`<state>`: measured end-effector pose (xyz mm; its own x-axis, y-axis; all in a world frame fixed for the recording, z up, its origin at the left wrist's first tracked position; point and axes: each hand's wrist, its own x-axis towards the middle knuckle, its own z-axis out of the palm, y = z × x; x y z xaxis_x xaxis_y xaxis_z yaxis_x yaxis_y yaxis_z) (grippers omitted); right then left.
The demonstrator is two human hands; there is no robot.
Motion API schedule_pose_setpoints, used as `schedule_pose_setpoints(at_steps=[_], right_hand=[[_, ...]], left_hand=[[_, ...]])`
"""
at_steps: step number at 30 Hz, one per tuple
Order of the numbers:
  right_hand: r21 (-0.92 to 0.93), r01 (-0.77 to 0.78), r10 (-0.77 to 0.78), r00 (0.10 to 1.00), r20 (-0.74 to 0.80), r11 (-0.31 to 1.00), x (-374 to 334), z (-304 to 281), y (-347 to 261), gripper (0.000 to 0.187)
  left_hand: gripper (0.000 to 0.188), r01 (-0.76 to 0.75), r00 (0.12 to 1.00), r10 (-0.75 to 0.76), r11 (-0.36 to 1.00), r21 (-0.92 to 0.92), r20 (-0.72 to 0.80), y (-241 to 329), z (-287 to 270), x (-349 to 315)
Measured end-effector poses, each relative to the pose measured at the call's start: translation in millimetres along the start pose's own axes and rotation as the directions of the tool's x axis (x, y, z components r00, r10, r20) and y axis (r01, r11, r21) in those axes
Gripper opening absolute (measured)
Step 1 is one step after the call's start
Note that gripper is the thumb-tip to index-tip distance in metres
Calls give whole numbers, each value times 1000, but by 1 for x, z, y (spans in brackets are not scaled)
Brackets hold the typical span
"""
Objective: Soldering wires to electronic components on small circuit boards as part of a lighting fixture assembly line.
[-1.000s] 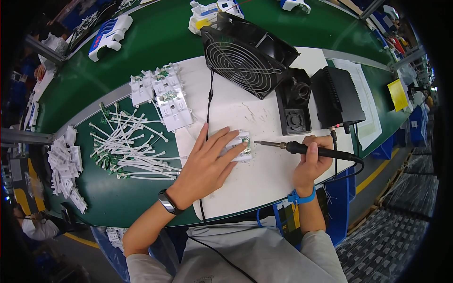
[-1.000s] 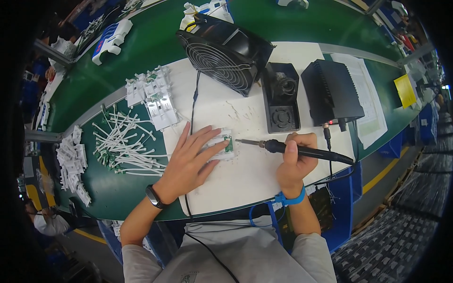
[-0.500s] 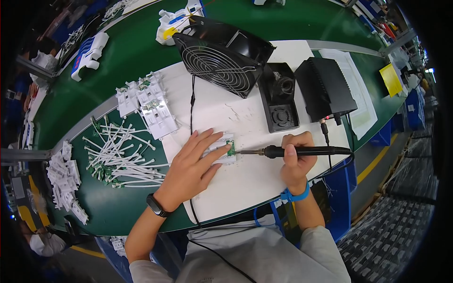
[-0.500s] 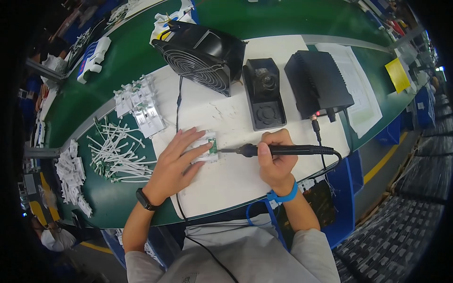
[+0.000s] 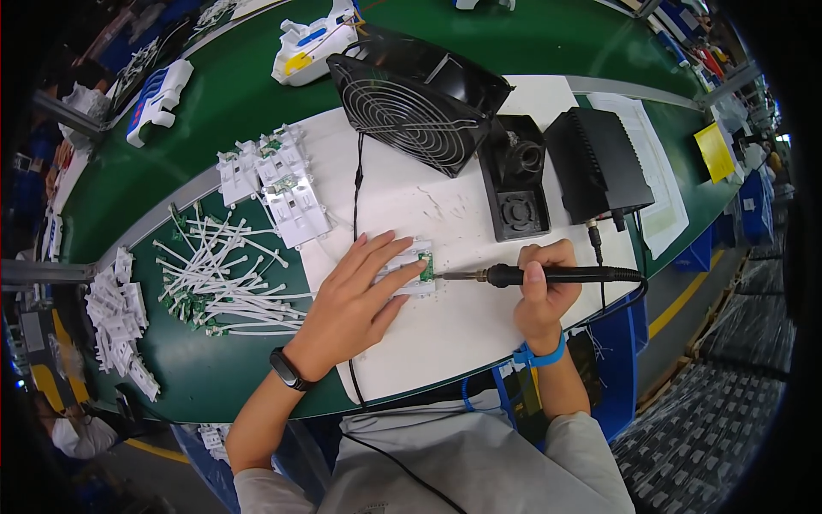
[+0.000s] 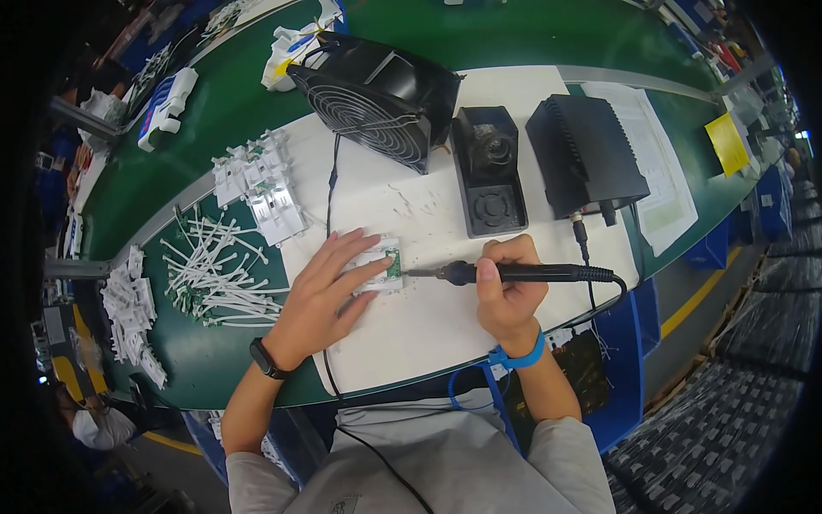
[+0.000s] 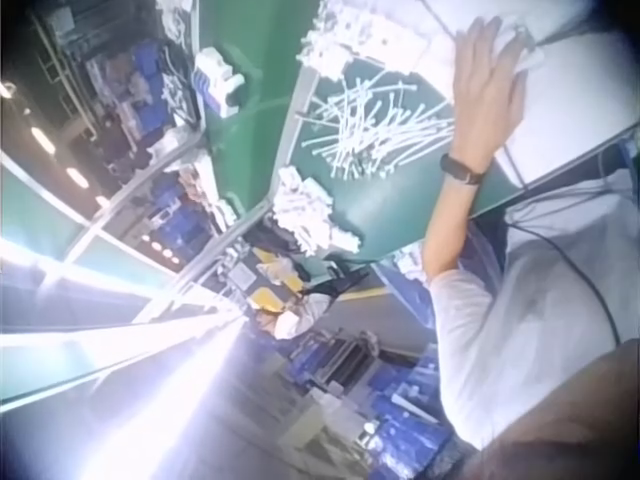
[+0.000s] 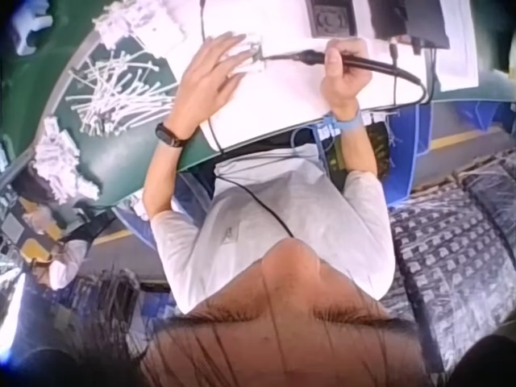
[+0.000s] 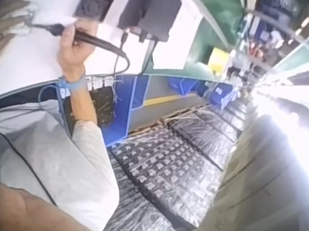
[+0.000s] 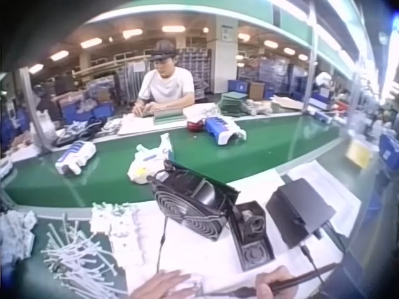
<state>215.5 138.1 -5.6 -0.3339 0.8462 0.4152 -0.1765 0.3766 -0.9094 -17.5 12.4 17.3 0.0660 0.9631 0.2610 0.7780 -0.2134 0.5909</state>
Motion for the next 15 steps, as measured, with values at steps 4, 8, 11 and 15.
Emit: schedule_pose_setpoints(at_steps=[4, 8, 11, 15], right_hand=[[-7, 12, -12, 1000, 13, 1000, 0, -1, 1, 18], [5, 26, -26, 1000, 3, 1000, 0, 0, 1, 19], [15, 30, -30, 999, 23, 999, 1, 0, 1, 19], [-20, 37, -38, 999, -7, 999, 1, 1, -1, 19]], left_hand=[[53, -1, 1000, 1, 1000, 1, 2, 0, 0, 0], [52, 0, 1000, 0, 1000, -3, 0, 0, 0, 0], [52, 1, 1000, -1, 1000, 5, 2, 0, 0, -1], [51, -7, 1000, 7, 1000, 16, 1, -1, 1, -1]])
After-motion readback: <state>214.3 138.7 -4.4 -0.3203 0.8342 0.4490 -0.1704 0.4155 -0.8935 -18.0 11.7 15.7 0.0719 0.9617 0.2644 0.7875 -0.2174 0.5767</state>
